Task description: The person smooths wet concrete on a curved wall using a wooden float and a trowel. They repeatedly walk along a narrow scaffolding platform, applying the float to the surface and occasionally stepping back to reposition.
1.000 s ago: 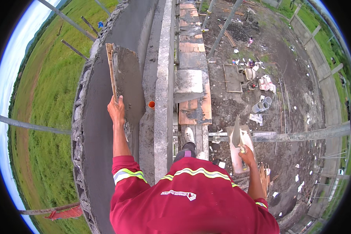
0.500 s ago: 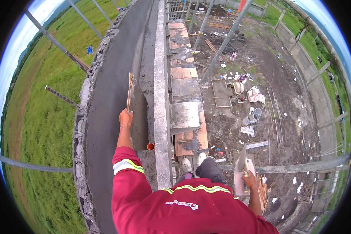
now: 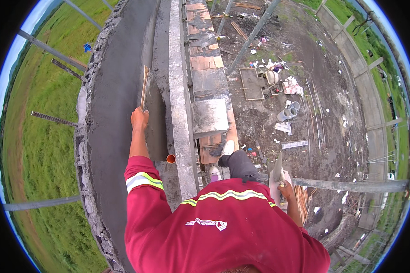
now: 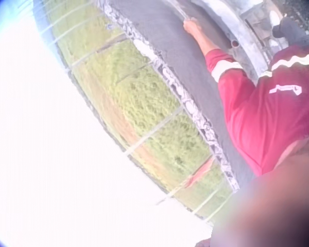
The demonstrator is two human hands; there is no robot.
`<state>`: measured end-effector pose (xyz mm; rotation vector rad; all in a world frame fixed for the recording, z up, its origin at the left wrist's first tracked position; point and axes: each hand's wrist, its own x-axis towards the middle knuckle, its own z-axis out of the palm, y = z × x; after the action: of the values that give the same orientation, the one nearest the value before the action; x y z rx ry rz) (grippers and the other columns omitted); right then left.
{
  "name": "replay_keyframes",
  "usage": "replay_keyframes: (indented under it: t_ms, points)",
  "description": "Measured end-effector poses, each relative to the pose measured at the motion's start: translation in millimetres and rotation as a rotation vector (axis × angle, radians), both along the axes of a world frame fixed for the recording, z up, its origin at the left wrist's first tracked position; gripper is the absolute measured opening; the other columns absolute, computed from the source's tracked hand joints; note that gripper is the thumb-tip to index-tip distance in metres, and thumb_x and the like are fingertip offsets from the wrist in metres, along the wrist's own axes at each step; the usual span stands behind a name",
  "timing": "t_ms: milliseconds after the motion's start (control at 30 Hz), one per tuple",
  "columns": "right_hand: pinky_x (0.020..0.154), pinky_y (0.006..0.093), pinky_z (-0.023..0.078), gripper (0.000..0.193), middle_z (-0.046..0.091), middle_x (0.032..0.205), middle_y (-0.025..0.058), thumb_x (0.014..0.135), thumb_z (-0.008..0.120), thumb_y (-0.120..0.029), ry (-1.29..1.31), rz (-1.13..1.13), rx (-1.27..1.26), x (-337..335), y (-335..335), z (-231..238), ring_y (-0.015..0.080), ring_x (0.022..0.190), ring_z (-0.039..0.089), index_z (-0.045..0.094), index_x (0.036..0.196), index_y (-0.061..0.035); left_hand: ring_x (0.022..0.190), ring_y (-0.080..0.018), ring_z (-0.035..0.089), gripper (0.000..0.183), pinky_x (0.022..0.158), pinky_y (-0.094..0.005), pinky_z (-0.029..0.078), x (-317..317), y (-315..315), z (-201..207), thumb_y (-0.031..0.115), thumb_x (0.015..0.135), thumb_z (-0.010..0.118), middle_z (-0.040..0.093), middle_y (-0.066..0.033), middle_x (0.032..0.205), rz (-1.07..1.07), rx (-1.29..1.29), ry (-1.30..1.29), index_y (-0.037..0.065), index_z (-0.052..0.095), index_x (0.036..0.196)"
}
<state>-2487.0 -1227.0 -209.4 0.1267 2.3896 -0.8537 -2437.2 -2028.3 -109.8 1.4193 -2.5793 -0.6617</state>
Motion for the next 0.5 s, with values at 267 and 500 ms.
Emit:
replay_keyframes:
  t_ms: [267, 500]
  points:
    - [0.058, 0.0347, 0.050, 0.041, 0.065, 0.076, 0.0088, 0.076, 0.071, -0.017, -0.010, 0.007, -0.017, -46, -29, -18, 0.0171, 0.062, 0.061, 0.064, 0.114, -0.0041, 0.105, -0.0440, 0.066, 0.035, 0.092, -0.0503, 0.051, -27, 2, 7, 0.024, 0.089, 0.067, 0.070, -0.0262, 0.106, 0.000, 0.019, -0.074, 0.004, 0.067, 0.118]
    - [0.070, 0.0357, 0.051, 0.042, 0.067, 0.088, 0.0098, 0.074, 0.070, -0.018, -0.081, -0.066, -0.023, -93, -60, -28, 0.0193, 0.077, 0.062, 0.064, 0.113, -0.0024, 0.098, -0.0452, 0.067, 0.035, 0.088, -0.0505, 0.051, -31, 13, 13, 0.023, 0.089, 0.066, 0.070, -0.0280, 0.099, 0.003, 0.044, -0.091, 0.002, 0.066, 0.117]
